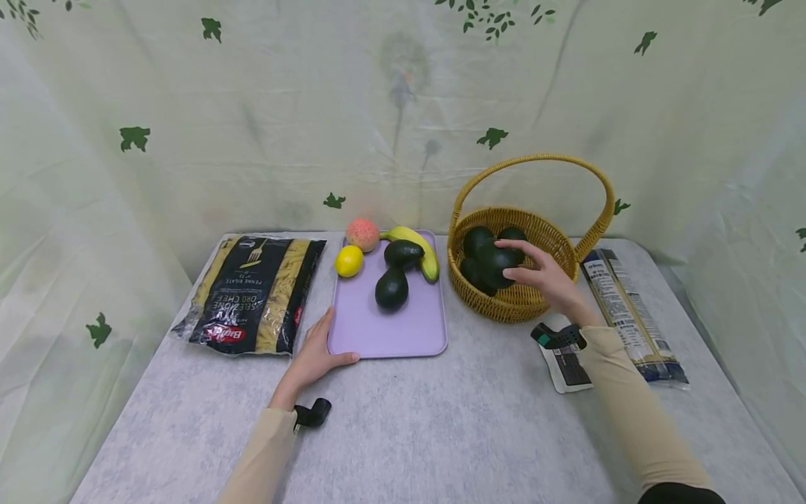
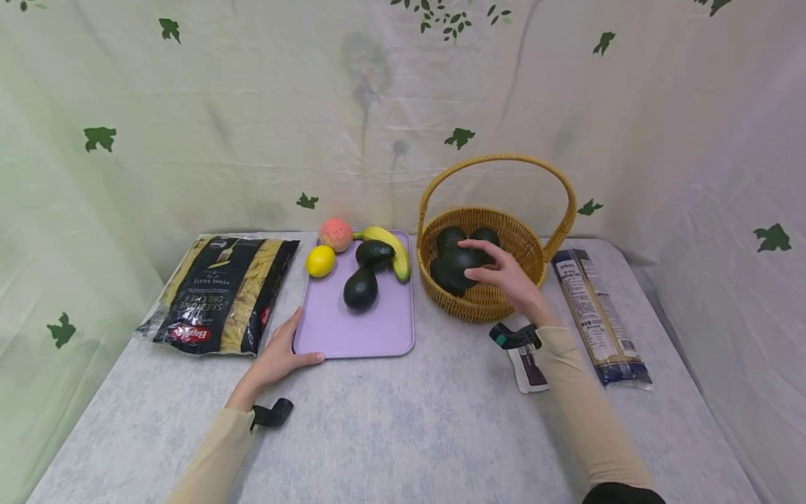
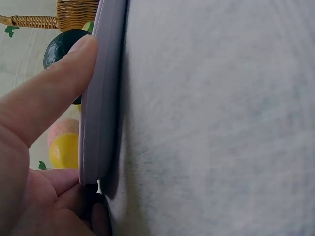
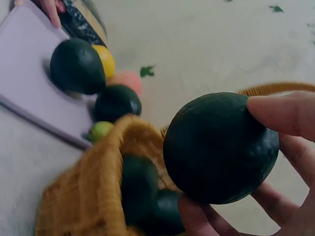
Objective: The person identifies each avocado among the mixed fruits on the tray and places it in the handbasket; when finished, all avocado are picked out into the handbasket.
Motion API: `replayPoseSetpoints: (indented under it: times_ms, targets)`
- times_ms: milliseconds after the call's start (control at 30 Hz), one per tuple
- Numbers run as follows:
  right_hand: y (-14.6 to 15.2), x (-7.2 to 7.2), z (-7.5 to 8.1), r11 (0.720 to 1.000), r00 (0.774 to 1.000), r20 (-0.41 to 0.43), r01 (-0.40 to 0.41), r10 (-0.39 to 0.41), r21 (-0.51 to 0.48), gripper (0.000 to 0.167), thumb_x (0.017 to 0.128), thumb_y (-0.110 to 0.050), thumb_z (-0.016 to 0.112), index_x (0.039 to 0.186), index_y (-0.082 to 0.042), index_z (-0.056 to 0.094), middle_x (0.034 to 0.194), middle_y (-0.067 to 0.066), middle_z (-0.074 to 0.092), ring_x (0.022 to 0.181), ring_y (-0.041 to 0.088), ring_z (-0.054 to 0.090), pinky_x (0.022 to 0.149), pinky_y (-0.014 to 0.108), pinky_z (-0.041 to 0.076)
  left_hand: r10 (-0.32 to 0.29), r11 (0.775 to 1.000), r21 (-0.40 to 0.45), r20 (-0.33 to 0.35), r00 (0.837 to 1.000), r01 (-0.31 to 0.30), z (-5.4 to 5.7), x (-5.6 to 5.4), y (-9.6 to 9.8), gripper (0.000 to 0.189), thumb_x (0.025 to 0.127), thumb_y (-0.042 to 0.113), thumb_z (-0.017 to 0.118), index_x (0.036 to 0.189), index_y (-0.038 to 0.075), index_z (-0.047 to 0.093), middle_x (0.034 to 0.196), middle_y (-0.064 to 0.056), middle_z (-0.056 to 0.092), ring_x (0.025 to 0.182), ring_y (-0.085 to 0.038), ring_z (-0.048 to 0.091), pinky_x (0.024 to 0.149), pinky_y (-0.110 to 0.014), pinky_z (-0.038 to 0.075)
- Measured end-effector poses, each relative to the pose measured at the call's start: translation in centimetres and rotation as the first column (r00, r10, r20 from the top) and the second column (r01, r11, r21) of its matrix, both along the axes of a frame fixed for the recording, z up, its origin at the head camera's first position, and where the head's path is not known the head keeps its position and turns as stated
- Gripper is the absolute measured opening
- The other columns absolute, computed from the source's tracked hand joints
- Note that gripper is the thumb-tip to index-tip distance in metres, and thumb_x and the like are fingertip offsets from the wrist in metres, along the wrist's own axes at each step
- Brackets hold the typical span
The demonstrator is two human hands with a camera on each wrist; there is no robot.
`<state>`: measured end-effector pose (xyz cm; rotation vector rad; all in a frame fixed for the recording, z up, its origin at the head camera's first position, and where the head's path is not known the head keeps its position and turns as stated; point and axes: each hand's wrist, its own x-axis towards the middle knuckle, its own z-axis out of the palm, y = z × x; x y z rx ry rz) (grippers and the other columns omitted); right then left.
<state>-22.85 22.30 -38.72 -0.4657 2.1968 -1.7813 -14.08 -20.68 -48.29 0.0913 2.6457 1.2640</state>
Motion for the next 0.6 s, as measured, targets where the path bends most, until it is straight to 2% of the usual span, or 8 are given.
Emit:
replayPoseSetpoints:
  times_ms: [133,333,467,600]
  targets:
    - [2.3,0.1,-0.1,0.997,0.998,0.005,0.055,-0.055,0.05,0.052,0.095,-0.021,0.06,0.144,-0.018,0.043,0.15,0.006,0.028,0.114,0.024,0.05,0.098,0.049,0.039,0.0,1.0,-0.002,0.005,1.0,0.0,0.0,0.0,0.0,0.111,0.08,0.031,0.079,0.152,0.0,0.001,0.157,-0.023,0.004,0.142,-0.039,0.003,0.113,-0.053,0.009]
    - [4.8,0.0,-0.5,0.982,0.993,-0.004,0.115,-0.116,0.151,0.054,0.094,-0.028,0.063,0.143,-0.022,0.044,0.15,0.009,0.025,0.116,0.028,0.044,0.093,0.05,0.041,-0.003,1.0,0.0,0.003,1.0,0.003,0.0,0.1,0.0,0.111,0.08,0.032,0.079,0.152,-0.001,0.002,0.157,-0.024,0.004,0.142,-0.039,0.003,0.113,-0.053,0.008]
    - [5.5,-0.2,-0.7,0.975,0.994,-0.003,0.104,-0.105,0.198,0.054,0.094,-0.028,0.063,0.143,-0.019,0.044,0.151,0.009,0.025,0.114,0.028,0.045,0.09,0.047,0.045,-0.004,1.0,-0.005,0.005,1.0,0.004,0.0,0.0,0.0,0.111,0.08,0.033,0.078,0.152,-0.001,0.001,0.157,-0.023,0.003,0.142,-0.039,0.002,0.113,-0.052,0.008]
    - [5.5,-0.4,-0.7,0.971,0.998,0.007,0.052,-0.055,0.232,0.055,0.093,-0.028,0.064,0.143,-0.016,0.044,0.152,0.007,0.025,0.118,0.028,0.044,0.092,0.049,0.044,-0.005,1.0,-0.013,0.009,1.0,0.005,0.0,-0.1,0.0,0.111,0.08,0.034,0.078,0.152,0.0,0.001,0.157,-0.024,0.003,0.142,-0.039,0.002,0.113,-0.052,0.008]
